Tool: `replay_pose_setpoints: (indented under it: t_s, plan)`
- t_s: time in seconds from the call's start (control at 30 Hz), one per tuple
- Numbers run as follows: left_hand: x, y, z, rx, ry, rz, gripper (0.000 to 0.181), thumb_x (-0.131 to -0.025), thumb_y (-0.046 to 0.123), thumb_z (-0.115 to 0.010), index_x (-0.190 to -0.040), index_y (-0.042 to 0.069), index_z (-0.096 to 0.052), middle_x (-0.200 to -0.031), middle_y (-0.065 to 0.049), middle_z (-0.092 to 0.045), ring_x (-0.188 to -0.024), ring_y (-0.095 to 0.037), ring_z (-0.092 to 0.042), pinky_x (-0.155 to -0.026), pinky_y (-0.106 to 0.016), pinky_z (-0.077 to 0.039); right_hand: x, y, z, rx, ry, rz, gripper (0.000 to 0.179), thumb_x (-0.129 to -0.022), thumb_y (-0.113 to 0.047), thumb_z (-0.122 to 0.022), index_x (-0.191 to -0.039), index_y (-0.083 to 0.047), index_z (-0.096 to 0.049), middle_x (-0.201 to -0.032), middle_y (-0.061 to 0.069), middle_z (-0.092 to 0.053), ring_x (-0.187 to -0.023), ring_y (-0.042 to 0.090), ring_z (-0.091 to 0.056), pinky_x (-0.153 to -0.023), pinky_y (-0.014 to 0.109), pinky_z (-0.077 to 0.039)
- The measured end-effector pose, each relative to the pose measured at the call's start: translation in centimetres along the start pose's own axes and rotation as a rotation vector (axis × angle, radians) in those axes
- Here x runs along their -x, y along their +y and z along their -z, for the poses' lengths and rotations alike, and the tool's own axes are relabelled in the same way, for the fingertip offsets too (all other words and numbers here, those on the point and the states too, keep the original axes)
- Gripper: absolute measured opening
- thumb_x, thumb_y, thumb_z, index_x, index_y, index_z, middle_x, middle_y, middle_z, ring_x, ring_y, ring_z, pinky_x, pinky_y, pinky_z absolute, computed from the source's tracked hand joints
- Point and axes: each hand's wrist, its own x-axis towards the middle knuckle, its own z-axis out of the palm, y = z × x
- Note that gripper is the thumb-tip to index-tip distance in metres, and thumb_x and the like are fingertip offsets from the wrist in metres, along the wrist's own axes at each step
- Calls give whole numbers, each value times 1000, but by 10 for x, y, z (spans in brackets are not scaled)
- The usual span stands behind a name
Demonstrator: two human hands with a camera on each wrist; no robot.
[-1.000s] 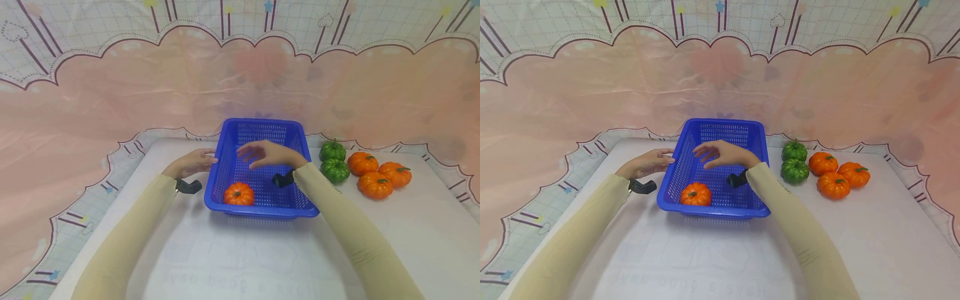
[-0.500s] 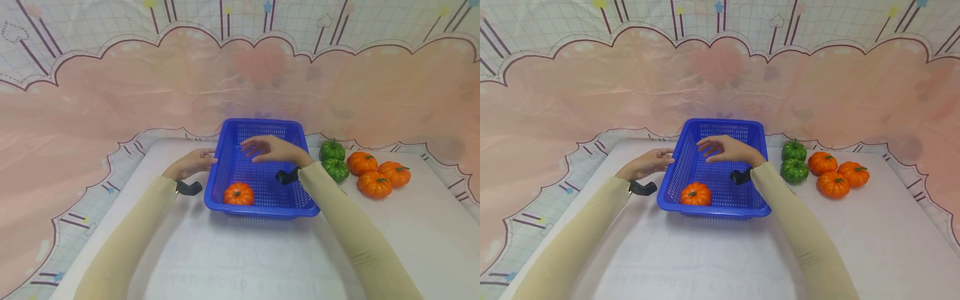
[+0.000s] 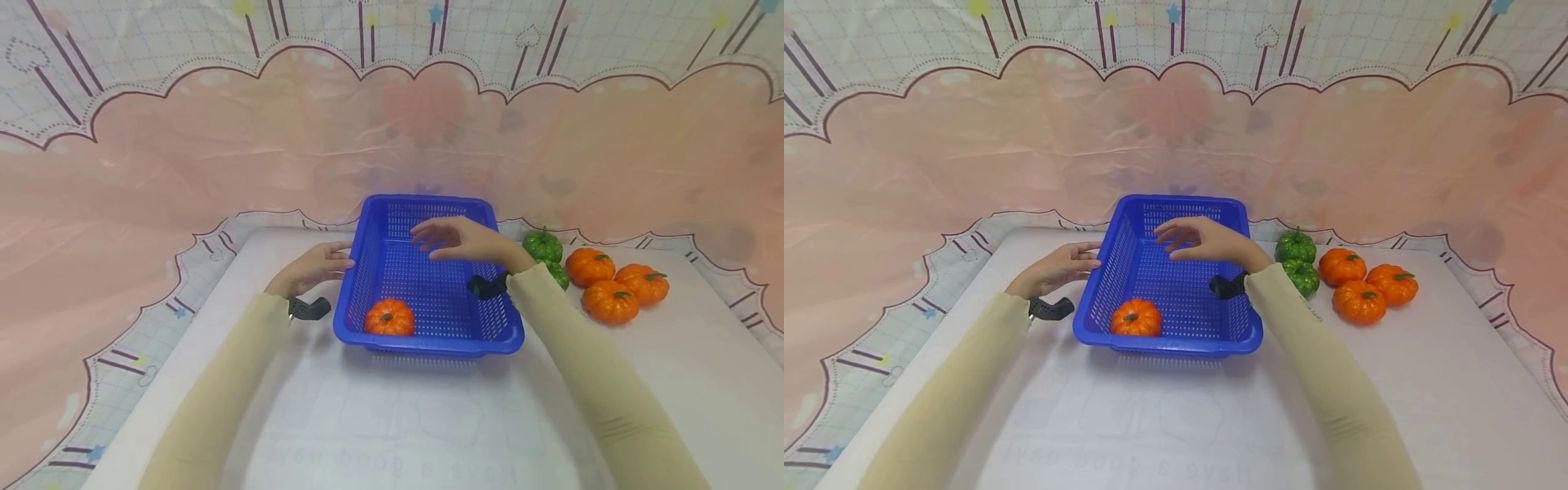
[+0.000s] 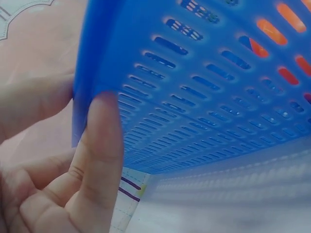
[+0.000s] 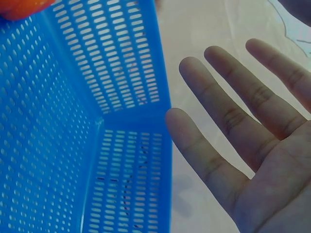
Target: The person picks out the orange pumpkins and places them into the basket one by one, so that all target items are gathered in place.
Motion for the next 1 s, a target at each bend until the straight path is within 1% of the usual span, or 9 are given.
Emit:
replay_pose_setpoints:
  t_s: [0.13,0.23,0.33,0.43,0.57,0.73,0.83,1.0]
  plan:
    - [0,-4,1,8,-4,-15,63,-95,8,-51,-149,1,-18,-142,-28,-39,-109,-16,-55,-110,-47,-35,7,-2,4,21,-1,8,47,-90,-8,-60,-135,-4,-47,-133,17,-54,-119,29,-56,-97,38,-50]
    - [-1,-6,1,4,7,-17,64,-95,9,-51,-149,1,-18,-143,-27,-38,-118,-25,-52,-111,-48,-35,13,-4,8,51,2,14,47,-91,-9,-59,-135,-3,-46,-133,17,-54,-119,30,-56,-97,38,-50]
    - [-1,-7,0,-6,16,-24,64,-95,10,-51,-149,1,-17,-144,-28,-37,-126,-35,-45,-111,-48,-34,18,-4,11,84,5,14,47,-91,-13,-59,-136,-3,-46,-134,17,-54,-119,30,-56,-97,38,-50]
    - [0,-7,-1,-12,25,-28,65,-95,12,-51,-149,1,-17,-144,-28,-37,-129,-39,-42,-111,-49,-34,24,-5,14,105,9,16,48,-91,-13,-60,-135,-2,-45,-134,19,-53,-120,31,-56,-96,39,-51]
    - [-1,-9,-1,-13,33,-39,64,-95,12,-51,-149,1,-19,-142,-28,-39,-127,-38,-44,-110,-49,-35,33,-6,18,136,20,15,48,-91,-10,-59,-135,-1,-45,-134,20,-53,-120,34,-55,-96,42,-50]
    - [0,-10,-2,-14,39,-55,63,-96,14,-51,-149,2,-20,-141,-28,-41,-125,-34,-47,-110,-49,-36,47,-6,22,198,42,8,48,-91,-11,-59,-136,-3,-45,-133,18,-54,-120,34,-55,-96,44,-50]
    - [0,-11,-3,1,38,-64,62,-96,15,-51,-148,1,-21,-142,-28,-41,-124,-32,-49,-110,-49,-35,54,-5,25,215,52,6,48,-91,-12,-59,-136,-2,-45,-133,17,-55,-119,34,-55,-97,46,-49]
    - [0,-12,-4,28,33,-66,61,-96,15,-50,-148,2,-22,-142,-27,-41,-120,-27,-51,-110,-50,-35,64,-2,28,229,78,-36,48,-91,-18,-60,-135,-3,-46,-132,16,-56,-121,31,-54,-98,48,-47]
